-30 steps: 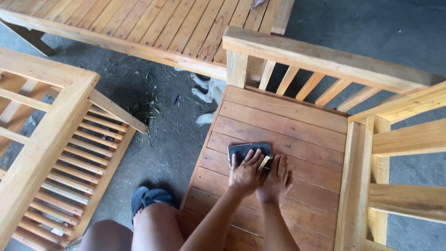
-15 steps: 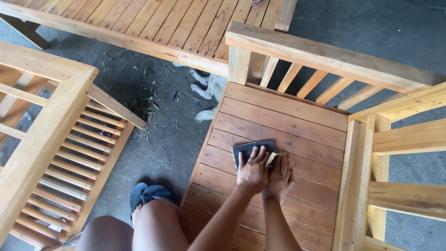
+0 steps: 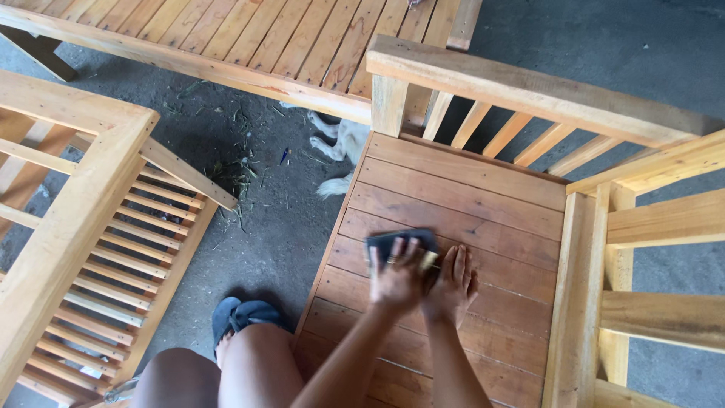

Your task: The person sands the wooden seat of a chair using a sanding block, rubbing it back and forth across the slats while steadying the seat with the other hand. They work over different areas of the seat throughout the clip, occasionally repositioning the block in their hand.

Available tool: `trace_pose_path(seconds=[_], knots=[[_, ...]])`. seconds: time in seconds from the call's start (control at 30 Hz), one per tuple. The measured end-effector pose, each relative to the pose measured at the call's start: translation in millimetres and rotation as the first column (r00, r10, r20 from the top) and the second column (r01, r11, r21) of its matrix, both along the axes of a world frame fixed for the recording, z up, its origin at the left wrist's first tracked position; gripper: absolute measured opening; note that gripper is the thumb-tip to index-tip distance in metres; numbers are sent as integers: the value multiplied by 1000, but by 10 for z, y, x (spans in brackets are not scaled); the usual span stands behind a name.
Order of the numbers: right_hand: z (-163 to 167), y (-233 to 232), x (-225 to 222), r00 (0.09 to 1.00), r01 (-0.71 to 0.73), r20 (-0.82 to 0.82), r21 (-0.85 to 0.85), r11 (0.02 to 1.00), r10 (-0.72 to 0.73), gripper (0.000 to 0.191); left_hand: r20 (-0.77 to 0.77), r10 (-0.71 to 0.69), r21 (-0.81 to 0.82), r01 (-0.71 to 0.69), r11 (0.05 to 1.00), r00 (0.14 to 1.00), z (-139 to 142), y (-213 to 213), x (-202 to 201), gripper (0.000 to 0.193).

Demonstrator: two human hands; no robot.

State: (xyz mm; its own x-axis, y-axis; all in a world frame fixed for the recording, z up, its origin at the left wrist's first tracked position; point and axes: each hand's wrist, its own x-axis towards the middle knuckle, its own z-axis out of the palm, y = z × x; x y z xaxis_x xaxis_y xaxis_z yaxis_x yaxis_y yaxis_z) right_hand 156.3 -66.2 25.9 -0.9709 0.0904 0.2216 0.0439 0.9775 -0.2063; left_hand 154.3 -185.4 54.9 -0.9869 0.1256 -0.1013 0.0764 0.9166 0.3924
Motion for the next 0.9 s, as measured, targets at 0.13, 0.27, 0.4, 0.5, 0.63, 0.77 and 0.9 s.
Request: trace_pose_path(seconds=[0.13, 0.27, 0.4, 0.5, 0.63, 0.77, 0.9], knots=[[-10, 5, -6, 1000, 8, 6, 4, 1000, -8, 70, 183, 2, -66, 10, 998, 983, -28, -338, 41, 47], [-25, -31, 15, 1000, 27, -5, 28, 999, -27, 70, 86, 254, -222, -230, 948, 963, -23, -1340, -6, 51], [-46, -23, 8, 1000, 21, -18, 44, 999, -20, 69, 16, 322, -156, -316, 936, 947, -50, -988, -71, 58], [-58, 10, -19, 1000, 13, -27, 6, 1000, -13, 69, 59, 110, 12, -111, 994, 992, -110, -21, -106, 53], [-84, 38, -35, 997, 6, -74, -26, 1000, -8, 66, -23, 50, 196, -45, 980, 998, -149, 128, -133, 51], [-66, -1, -2, 999, 40, -19, 79, 996, -39, 69, -190, 136, -127, -161, 979, 972, -110, -1052, -257, 57], [-13, -49, 1, 999, 47, -14, 70, 996, -46, 70, 280, 436, -175, -401, 899, 855, -38, -1572, -269, 51]])
